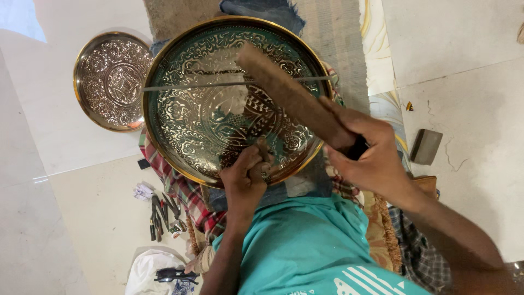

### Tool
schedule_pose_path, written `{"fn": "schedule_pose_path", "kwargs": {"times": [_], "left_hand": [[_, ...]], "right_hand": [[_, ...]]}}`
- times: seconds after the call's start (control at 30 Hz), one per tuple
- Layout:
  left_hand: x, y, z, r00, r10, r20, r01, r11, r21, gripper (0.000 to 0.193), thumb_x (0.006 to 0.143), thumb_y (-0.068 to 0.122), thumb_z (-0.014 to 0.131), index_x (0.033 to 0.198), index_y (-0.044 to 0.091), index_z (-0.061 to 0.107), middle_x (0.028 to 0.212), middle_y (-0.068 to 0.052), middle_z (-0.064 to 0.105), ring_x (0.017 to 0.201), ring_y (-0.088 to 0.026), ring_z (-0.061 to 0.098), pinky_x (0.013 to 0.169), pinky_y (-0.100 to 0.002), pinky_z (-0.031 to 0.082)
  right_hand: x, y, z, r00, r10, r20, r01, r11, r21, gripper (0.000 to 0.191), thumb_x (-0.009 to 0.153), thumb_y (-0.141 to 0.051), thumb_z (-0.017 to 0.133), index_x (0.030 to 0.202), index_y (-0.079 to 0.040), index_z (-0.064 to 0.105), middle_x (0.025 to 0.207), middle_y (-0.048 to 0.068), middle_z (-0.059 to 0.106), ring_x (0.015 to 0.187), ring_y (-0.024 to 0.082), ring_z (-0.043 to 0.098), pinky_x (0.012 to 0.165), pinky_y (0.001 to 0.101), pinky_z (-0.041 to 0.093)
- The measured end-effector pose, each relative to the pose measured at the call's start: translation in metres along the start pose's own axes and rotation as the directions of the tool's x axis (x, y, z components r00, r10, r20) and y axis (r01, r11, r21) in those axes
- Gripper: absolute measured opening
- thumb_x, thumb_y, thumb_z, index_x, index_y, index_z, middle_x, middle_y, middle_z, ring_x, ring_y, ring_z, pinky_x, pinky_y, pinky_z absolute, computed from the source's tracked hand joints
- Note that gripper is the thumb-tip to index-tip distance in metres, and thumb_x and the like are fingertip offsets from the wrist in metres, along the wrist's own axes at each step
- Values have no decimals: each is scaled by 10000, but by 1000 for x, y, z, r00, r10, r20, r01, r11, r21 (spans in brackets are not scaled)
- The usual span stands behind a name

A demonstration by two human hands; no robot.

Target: The person sits on the floor holding a chisel against an engraved brass plate and strikes it with a wooden mallet, working the chisel across the plate's surface to deepen the decorative pattern. A second finished plate rests beside the work area.

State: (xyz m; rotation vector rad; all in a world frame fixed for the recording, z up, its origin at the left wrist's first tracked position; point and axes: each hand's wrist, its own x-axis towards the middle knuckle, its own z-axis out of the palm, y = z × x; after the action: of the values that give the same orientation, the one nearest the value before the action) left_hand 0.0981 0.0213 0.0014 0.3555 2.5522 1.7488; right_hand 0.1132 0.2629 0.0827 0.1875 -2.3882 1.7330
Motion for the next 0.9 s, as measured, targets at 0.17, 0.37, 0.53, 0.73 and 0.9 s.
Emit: {"fn": "schedule_pose_path", "kwargs": {"times": [0.17, 0.37, 0.53, 0.73, 0.9], "left_hand": [[-1, -1, 1, 999, -29, -17, 30, 999, 20, 258, 863, -163, 556, 1059, -41, 671, 897, -110, 770, 841, -163, 776, 754, -264, 604], [-1, 0, 1, 999, -30, -13, 30, 1000, -7, 266, 871, -174, 513, 1026, -39, 681, 870, -90, 747, 807, -145, 745, 761, -261, 589], [-1, 2, 2, 999, -33, -15, 31, 997, -68, 257, 894, -163, 507, 1052, -42, 669, 900, -77, 738, 836, -138, 733, 775, -253, 584], [-1, 4, 0, 999, -46, 10, 46, 999, -22, 272, 879, -160, 536, 1067, -40, 692, 884, -86, 738, 809, -134, 719, 740, -248, 567], [-2, 1, 1, 998, -65, 10, 66, 994, -89, 266, 876, -156, 564, 1076, -38, 695, 872, -91, 740, 816, -134, 710, 744, -242, 560]], "right_hand": [[9, -1, -14, 920, 264, 290, -98, 872, -480, 781, 689, 29, 664, 1453, -132, 618, 1240, 121, 717, 674, 181, 657, 502, 346, 501], [14, -1, -7, 925, 205, 319, -35, 884, -465, 833, 691, 3, 668, 1492, -209, 590, 1106, 66, 695, 678, 186, 635, 532, 353, 512], [18, 2, -7, 952, 67, 299, -11, 983, -184, 796, 775, -8, 642, 1518, -282, 554, 1080, 30, 667, 771, 160, 656, 623, 307, 531], [18, 0, -4, 949, 113, 295, -3, 937, -350, 870, 717, -16, 656, 1524, -297, 494, 1133, 48, 698, 791, 161, 685, 591, 306, 570], [21, -4, -1, 911, 329, 247, -228, 903, -364, 824, 749, -30, 650, 1518, -304, 531, 1184, -4, 745, 679, 169, 661, 507, 314, 525]]}}
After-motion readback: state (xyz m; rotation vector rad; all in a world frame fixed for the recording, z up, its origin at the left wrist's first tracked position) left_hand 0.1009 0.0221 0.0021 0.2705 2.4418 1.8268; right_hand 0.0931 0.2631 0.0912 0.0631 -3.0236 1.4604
